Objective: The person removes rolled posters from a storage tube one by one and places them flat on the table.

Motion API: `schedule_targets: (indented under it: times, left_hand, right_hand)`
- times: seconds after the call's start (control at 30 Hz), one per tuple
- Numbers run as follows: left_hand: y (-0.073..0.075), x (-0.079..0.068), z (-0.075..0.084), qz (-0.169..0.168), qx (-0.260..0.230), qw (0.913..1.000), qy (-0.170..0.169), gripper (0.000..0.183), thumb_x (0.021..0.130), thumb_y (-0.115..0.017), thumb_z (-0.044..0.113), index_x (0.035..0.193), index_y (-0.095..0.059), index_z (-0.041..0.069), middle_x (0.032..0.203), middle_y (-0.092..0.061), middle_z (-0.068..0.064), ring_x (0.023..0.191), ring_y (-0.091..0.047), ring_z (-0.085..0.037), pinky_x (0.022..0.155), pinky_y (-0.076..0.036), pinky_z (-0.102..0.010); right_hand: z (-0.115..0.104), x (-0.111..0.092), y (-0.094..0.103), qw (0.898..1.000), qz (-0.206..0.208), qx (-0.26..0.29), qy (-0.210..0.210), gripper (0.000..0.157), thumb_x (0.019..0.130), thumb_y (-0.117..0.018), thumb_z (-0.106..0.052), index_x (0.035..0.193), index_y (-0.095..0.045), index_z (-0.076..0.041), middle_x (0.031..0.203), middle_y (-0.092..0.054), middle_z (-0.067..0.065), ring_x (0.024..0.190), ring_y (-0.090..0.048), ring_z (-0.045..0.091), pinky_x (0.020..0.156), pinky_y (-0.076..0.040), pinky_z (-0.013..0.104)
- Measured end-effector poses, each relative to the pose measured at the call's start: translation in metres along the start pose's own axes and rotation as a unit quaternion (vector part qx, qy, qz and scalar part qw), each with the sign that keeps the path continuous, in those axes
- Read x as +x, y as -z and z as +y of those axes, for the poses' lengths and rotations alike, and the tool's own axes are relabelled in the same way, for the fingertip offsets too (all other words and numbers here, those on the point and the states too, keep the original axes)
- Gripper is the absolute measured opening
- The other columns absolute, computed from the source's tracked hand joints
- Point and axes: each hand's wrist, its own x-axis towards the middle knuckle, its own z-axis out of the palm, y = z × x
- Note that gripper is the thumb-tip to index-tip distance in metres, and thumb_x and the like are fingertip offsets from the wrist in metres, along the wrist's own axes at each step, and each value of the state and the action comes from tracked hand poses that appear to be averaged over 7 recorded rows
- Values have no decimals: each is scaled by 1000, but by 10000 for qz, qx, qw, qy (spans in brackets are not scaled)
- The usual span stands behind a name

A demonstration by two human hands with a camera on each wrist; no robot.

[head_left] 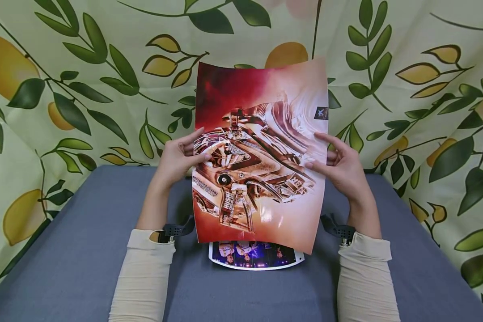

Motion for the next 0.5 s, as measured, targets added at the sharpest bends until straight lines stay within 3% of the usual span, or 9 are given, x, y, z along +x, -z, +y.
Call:
schedule_targets:
  times: [0.2, 0.3, 0.5]
  left_hand:
    - [5, -1, -5, -88, -156, 9998, -77, 71, 84, -82, 6, 148, -54, 18, 51, -38, 15, 49, -37, 1, 49, -40, -16]
    - [7, -1, -6, -142, -97, 9998, -81, 70, 85, -81, 8, 148, -53, 19, 54, -22, 10, 51, -20, -6, 47, -29, -20]
    - [7, -1, -8, -372, -280, 9989, -55, 69, 88, -78, 6, 149, -51, 18, 50, -29, 9, 48, -27, -9, 50, -38, -19]
  right_hand:
    - [8, 1, 2, 9995, -1, 271, -148, 68, 83, -75, 11, 145, -53, -6, 94, -80, -7, 84, -77, 9, 65, -59, 21]
    - [14, 3, 3, 9982, -9, 569, -163, 68, 83, -73, 14, 145, -52, -5, 96, -80, -6, 88, -77, 9, 69, -60, 21]
    - [25, 5, 6, 9948, 9, 968, -302, 67, 83, -71, 16, 144, -54, -7, 95, -80, -3, 88, -77, 11, 72, -60, 23]
